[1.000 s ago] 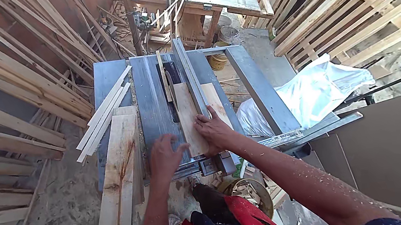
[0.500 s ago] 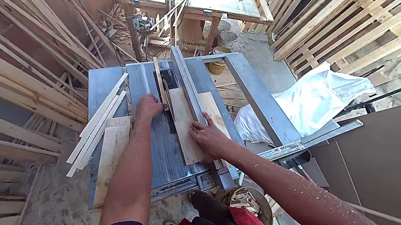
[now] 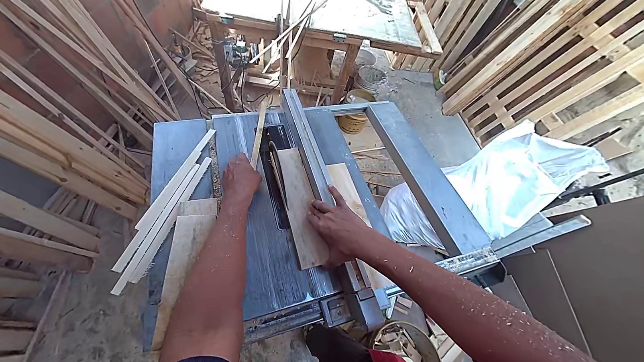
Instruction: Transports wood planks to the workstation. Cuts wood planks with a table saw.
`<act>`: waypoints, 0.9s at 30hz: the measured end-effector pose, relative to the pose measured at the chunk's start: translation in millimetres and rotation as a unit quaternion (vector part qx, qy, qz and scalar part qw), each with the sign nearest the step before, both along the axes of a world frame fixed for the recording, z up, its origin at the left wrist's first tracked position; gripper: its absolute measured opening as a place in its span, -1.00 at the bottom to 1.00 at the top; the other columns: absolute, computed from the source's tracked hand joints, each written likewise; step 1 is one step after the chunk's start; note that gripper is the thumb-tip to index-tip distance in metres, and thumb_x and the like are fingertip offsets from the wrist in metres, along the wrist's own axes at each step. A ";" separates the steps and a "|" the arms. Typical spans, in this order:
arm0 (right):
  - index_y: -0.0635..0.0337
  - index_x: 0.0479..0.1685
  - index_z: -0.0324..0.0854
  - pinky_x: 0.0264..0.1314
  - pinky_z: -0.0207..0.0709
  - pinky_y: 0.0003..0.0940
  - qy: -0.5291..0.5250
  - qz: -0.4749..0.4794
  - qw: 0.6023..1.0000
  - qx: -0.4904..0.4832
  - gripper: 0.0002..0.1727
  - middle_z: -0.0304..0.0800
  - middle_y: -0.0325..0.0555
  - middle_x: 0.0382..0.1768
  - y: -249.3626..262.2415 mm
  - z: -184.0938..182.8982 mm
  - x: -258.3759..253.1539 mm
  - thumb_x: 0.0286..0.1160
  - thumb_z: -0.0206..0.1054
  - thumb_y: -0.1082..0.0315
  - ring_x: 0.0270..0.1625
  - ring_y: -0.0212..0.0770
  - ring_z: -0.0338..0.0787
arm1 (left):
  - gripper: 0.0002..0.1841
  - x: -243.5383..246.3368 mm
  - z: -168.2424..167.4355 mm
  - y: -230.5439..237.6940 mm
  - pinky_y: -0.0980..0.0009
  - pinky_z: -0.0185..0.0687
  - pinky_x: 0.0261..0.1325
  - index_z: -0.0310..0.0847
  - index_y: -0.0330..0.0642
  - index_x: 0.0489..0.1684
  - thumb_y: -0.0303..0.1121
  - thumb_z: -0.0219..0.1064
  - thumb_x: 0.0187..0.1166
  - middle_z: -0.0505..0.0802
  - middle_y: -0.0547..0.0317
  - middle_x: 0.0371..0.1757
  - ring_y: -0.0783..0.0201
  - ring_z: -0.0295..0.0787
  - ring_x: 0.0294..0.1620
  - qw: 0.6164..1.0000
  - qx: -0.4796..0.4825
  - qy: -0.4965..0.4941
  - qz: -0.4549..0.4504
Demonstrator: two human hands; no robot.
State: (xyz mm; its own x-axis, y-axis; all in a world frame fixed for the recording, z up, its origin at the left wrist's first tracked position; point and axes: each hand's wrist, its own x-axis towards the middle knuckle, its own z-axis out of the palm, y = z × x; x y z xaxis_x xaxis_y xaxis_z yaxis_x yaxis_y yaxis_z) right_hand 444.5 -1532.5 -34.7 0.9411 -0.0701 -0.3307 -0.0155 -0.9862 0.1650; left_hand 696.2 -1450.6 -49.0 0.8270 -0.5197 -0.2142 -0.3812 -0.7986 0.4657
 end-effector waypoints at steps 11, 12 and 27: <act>0.09 0.34 0.64 0.83 -0.47 0.46 -0.019 0.003 1.000 0.010 0.25 0.76 -0.12 0.35 -15.0 -1.1 20.5 -0.63 0.63 -0.55 0.67 0.00 0.47 | -0.75 62.2 67.8 98.7 -0.59 0.51 0.05 0.79 -0.19 -0.07 -0.25 0.42 0.44 0.82 -0.38 0.03 -0.45 0.74 0.14 0.997 0.056 -0.048 -0.009; 0.09 0.34 0.63 0.83 -0.46 0.46 -0.018 0.004 1.000 0.008 0.25 0.77 -0.12 0.34 -16.7 -0.9 23.1 -0.61 0.62 -0.55 0.66 0.01 0.48 | -0.78 66.2 72.5 120.3 -0.60 0.50 0.05 0.79 -0.20 -0.10 -0.28 0.43 0.43 0.82 -0.39 0.02 -0.47 0.73 0.12 0.996 0.071 -0.061 -0.007; 0.01 0.26 0.71 0.80 -0.49 0.52 -0.017 0.017 1.000 -0.009 0.18 0.82 -0.16 0.27 -50.6 -0.8 64.0 -0.60 0.61 -0.60 0.65 0.04 0.49 | -0.57 -26.1 98.2 266.5 -0.29 0.66 0.11 0.70 -0.12 0.33 -0.04 0.37 0.66 0.88 -0.03 -0.08 -0.05 0.83 -0.07 0.998 0.025 -0.026 -0.048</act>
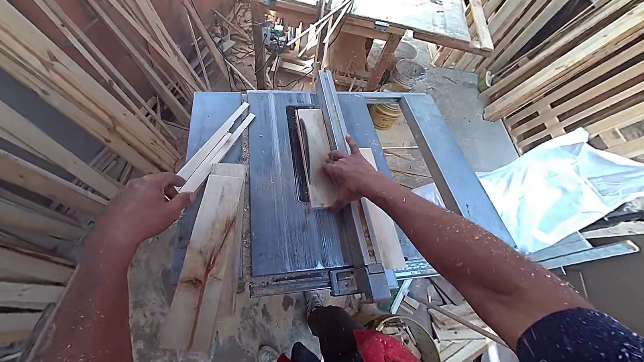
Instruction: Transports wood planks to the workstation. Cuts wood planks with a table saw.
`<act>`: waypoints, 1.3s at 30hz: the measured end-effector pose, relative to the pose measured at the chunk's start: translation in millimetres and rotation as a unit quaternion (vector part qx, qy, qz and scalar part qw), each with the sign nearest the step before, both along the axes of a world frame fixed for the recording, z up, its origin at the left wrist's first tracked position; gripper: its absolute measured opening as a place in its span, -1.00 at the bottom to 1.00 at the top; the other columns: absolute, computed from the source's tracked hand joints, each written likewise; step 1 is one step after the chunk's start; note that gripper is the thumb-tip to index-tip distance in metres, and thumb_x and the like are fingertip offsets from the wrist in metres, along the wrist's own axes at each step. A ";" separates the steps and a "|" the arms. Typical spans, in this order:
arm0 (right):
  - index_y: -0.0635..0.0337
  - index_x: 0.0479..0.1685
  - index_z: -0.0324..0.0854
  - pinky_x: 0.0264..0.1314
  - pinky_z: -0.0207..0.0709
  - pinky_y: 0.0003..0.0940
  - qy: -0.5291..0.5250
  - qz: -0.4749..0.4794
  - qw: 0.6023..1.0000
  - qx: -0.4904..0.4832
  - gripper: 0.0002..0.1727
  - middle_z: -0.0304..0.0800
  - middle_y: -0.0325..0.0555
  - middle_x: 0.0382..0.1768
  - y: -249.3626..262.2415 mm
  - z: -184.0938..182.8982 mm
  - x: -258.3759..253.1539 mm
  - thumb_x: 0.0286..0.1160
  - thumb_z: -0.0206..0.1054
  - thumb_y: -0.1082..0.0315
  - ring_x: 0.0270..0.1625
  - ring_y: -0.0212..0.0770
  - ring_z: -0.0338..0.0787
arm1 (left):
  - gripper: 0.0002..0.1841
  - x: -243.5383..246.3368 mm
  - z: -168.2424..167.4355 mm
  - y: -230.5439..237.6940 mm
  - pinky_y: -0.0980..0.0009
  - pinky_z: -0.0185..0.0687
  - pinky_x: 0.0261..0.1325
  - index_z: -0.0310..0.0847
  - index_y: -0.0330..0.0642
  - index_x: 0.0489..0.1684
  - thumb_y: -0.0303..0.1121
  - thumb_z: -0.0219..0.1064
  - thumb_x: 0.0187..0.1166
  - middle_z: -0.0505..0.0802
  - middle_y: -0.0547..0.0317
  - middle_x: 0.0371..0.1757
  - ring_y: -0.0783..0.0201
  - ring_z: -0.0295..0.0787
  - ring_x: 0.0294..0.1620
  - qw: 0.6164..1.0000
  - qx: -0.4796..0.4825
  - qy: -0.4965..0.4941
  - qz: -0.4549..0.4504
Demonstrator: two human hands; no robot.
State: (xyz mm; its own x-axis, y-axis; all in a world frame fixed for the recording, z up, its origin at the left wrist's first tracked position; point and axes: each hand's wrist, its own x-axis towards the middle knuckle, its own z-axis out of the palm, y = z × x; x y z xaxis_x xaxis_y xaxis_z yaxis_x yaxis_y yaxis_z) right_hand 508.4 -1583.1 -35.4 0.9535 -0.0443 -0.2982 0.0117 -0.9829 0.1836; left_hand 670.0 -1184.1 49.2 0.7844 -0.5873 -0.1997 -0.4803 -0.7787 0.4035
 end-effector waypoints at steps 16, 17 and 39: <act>-0.02 0.14 0.77 0.81 -0.37 0.51 0.010 -0.015 1.000 0.004 0.12 0.87 -0.15 0.17 -26.8 3.7 43.0 -0.66 0.65 -0.56 0.58 0.05 0.58 | -0.53 -87.3 34.1 -75.5 -0.20 0.72 0.01 0.71 0.06 0.33 0.12 0.35 0.63 0.89 0.19 -0.11 0.12 0.84 -0.13 0.997 -0.072 0.014 -0.012; -0.03 0.15 0.77 0.80 -0.35 0.52 0.007 -0.021 1.000 0.003 0.10 0.86 -0.16 0.19 -29.6 1.7 46.8 -0.64 0.65 -0.55 0.61 0.05 0.56 | -0.54 -91.0 31.8 -80.4 -0.20 0.72 0.01 0.72 0.05 0.32 0.10 0.35 0.63 0.88 0.18 -0.11 0.11 0.84 -0.12 0.996 -0.082 0.015 -0.012; 0.31 0.40 0.46 0.08 0.59 0.46 -0.033 -0.008 0.999 -0.010 -0.39 0.76 0.39 0.02 -96.8 18.9 186.9 0.29 0.46 0.33 0.09 0.44 0.80 | -0.51 -5.6 -94.9 -256.8 -0.29 0.69 0.16 0.73 -0.20 0.12 0.05 0.47 0.49 0.84 -0.19 0.10 -0.20 0.80 0.20 0.990 -0.065 0.106 0.066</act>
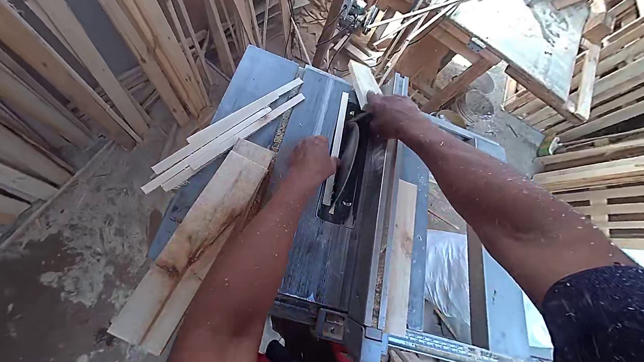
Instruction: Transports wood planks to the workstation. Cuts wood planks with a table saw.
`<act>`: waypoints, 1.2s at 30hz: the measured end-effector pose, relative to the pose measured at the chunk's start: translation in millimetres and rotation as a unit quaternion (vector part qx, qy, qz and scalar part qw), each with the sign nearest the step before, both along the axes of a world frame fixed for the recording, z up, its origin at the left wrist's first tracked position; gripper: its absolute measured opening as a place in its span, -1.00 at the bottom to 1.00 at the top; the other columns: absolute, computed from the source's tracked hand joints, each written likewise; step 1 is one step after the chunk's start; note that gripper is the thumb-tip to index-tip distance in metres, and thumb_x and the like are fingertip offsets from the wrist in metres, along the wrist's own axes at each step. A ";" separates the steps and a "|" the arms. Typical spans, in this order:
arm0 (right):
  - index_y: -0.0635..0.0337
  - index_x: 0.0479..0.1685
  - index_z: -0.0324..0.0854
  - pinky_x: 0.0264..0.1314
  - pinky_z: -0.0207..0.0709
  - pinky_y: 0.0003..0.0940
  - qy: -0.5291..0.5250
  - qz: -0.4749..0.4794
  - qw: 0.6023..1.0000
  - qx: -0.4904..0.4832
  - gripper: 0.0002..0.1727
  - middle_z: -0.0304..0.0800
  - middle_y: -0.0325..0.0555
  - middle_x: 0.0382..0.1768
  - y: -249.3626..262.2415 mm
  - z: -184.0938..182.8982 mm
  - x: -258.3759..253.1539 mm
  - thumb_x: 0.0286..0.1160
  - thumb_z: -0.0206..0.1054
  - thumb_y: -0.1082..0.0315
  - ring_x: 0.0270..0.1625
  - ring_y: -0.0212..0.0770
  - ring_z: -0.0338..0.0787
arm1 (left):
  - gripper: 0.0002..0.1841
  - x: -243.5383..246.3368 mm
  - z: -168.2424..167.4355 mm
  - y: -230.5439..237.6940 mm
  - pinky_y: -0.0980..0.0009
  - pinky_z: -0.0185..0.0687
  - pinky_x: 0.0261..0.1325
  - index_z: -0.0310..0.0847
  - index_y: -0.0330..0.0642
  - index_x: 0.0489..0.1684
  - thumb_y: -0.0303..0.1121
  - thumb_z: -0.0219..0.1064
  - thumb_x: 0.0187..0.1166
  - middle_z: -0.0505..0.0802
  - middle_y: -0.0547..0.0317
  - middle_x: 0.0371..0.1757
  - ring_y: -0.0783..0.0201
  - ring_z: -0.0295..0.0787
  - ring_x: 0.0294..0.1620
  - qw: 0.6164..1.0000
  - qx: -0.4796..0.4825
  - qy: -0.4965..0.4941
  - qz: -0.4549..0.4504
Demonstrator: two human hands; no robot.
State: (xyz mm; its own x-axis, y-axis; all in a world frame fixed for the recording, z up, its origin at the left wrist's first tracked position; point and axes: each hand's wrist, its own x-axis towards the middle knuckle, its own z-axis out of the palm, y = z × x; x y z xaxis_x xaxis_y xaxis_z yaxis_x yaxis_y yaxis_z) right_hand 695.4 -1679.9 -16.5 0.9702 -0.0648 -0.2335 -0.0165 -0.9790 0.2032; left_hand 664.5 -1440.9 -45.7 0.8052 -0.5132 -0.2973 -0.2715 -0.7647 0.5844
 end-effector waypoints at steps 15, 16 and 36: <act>0.28 0.38 0.57 -0.04 0.62 0.39 -0.325 -0.104 0.933 0.118 -0.54 0.83 0.31 -0.08 -31.1 136.8 -203.6 0.48 0.25 0.39 -0.07 0.31 0.85 | -0.25 3.2 22.6 38.9 -0.45 0.58 0.23 0.33 -0.61 0.51 -0.40 0.55 0.33 0.53 -0.70 0.42 -0.59 0.61 0.32 0.996 0.068 -0.057 0.024; 0.28 0.42 0.55 -0.08 0.64 0.36 -0.340 -0.114 0.926 0.115 -0.52 0.82 0.29 -0.13 -20.6 135.2 -237.5 0.48 0.26 0.40 -0.12 0.28 0.85 | -0.24 1.1 27.4 48.5 -0.48 0.58 0.22 0.33 -0.57 0.55 -0.43 0.56 0.32 0.48 -0.69 0.48 -0.60 0.61 0.31 0.996 0.056 -0.067 0.021; 0.16 0.42 0.65 0.69 0.31 0.25 -0.294 -0.136 0.930 0.174 -0.44 0.60 0.01 0.56 204.4 -55.8 -477.7 0.30 0.47 0.35 0.68 0.16 0.47 | 0.07 -152.0 14.4 312.4 -0.44 0.56 0.26 0.33 0.12 0.76 0.19 0.73 0.09 0.57 -0.21 0.58 -0.34 0.58 0.46 0.986 0.062 -0.108 0.111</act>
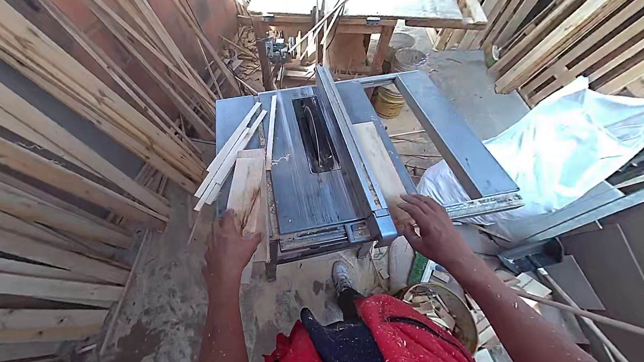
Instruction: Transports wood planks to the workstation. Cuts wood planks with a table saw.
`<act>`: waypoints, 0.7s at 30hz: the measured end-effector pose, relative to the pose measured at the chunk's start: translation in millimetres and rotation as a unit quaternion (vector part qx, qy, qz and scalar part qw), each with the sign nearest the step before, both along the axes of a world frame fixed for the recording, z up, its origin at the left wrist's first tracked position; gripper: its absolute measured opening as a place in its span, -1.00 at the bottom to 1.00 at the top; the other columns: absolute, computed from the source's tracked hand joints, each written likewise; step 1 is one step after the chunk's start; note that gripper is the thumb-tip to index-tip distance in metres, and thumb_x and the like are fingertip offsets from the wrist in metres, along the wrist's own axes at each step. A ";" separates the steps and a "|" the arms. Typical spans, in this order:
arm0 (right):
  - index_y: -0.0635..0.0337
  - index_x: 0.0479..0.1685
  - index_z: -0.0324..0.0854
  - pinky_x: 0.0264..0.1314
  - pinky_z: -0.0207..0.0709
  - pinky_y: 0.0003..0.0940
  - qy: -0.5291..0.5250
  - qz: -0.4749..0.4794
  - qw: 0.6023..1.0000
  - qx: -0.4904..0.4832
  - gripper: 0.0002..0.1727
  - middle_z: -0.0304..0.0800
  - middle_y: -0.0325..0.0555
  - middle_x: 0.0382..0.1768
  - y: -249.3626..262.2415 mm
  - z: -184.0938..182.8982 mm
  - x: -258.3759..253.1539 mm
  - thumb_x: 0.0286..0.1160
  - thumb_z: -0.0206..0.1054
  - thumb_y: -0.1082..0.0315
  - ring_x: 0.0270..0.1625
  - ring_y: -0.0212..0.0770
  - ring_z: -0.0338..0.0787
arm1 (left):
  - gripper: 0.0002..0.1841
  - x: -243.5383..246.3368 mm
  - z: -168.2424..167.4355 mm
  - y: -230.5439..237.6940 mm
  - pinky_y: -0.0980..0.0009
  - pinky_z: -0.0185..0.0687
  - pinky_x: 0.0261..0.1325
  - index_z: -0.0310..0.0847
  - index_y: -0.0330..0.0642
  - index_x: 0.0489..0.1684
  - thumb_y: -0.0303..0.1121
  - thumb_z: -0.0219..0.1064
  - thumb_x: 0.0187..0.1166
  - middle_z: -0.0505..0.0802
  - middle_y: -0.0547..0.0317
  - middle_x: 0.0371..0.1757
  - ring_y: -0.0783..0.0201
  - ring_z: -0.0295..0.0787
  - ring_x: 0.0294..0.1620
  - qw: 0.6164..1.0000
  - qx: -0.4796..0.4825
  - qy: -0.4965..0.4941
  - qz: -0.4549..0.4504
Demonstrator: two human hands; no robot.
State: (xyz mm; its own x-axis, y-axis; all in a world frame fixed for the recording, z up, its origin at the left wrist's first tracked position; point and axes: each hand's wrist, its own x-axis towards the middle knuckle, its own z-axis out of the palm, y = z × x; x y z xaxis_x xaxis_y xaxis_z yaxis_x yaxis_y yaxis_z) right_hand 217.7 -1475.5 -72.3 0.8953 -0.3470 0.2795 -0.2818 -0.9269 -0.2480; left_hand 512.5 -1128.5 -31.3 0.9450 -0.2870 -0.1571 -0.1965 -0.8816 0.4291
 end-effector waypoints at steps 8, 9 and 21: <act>-0.01 0.15 0.81 0.23 0.74 -0.12 -0.058 0.088 0.965 0.242 -0.71 0.87 -0.26 0.10 108.7 22.8 27.6 0.47 0.43 0.25 0.19 -0.26 0.81 | -0.42 -49.8 27.5 34.7 -0.01 0.84 0.07 0.51 -0.16 0.48 -0.18 0.43 0.44 0.84 -0.03 0.15 0.04 0.87 0.05 0.910 -0.398 0.115 -0.029; -0.04 0.15 0.82 0.24 0.73 -0.14 -0.040 0.101 0.963 0.248 -0.71 0.88 -0.28 0.07 118.4 21.9 31.7 0.49 0.42 0.21 0.17 -0.29 0.82 | -0.44 -60.4 20.2 32.6 -0.03 0.85 0.07 0.46 -0.18 0.51 -0.20 0.22 0.50 0.84 -0.09 0.16 -0.01 0.88 0.07 0.854 -0.489 0.176 -0.035; 0.26 0.36 0.56 0.08 0.79 -0.30 0.141 0.068 0.711 0.686 -0.61 0.87 -0.09 -0.10 145.4 31.5 22.9 0.84 0.12 0.17 -0.08 -0.30 0.88 | -0.49 -145.8 -52.0 -44.2 0.04 0.73 0.23 0.47 -0.11 0.60 -0.23 -0.12 0.75 0.77 0.01 0.35 0.15 0.78 0.24 0.791 -0.521 0.314 0.071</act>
State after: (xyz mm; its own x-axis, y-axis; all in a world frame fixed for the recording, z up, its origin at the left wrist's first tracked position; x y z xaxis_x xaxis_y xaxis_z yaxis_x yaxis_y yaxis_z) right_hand 240.6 -1330.1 -40.8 0.9001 -0.0242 -0.4350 -0.4302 0.1085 -0.8962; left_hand 366.6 -1172.7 -83.2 0.8091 -0.4679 -0.3556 0.4121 0.0201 0.9109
